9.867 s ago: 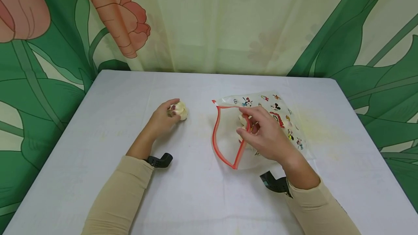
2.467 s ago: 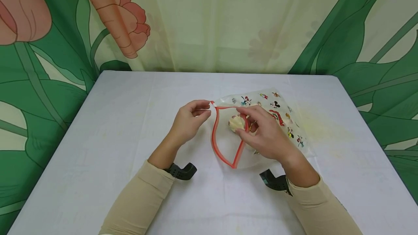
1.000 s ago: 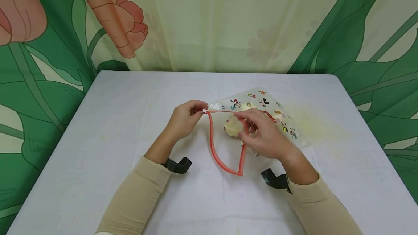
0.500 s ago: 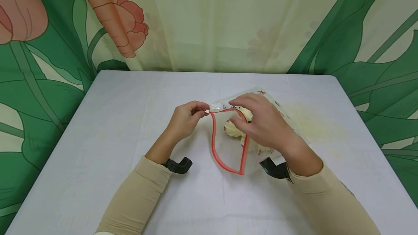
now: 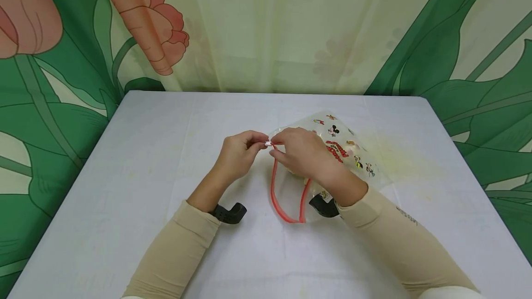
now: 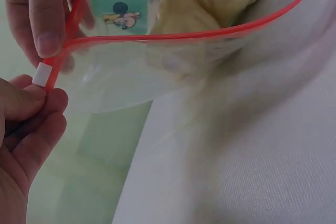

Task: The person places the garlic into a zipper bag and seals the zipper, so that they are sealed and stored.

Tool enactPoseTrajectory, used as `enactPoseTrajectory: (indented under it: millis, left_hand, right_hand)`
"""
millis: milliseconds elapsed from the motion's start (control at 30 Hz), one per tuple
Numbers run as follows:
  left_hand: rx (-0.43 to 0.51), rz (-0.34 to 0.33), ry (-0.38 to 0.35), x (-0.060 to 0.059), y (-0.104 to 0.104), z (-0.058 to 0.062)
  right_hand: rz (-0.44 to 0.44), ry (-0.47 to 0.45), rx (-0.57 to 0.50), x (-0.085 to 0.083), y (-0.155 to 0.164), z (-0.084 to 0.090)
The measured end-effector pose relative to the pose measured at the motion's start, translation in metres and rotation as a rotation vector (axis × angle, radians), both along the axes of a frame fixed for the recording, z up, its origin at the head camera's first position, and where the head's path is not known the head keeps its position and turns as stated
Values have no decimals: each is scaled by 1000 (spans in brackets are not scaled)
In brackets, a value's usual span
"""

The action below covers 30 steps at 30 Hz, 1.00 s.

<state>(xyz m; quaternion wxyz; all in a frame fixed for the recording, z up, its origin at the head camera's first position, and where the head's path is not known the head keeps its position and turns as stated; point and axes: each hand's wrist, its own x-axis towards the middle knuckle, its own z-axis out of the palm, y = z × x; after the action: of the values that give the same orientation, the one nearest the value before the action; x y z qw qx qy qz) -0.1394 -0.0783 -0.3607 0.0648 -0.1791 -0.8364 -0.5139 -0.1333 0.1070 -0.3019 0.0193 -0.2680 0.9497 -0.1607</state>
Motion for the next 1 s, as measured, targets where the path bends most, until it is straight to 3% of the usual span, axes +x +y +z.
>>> enactPoseTrajectory:
  millis: [400,667,833,1000]
  left_hand:
    - [-39,-7,71,5,3,1]
    - [-48,5,52,6,2,3]
    - [-55,25,65,4,0,4]
    - [-57,53,26,3,-2,2]
  right_hand:
    - [-11,197,-1,1,-6,-16]
    - [9,357,14,7,1,-19]
    - [1,377,7,9,8,-20]
    - [2,366,21,12,17,-20]
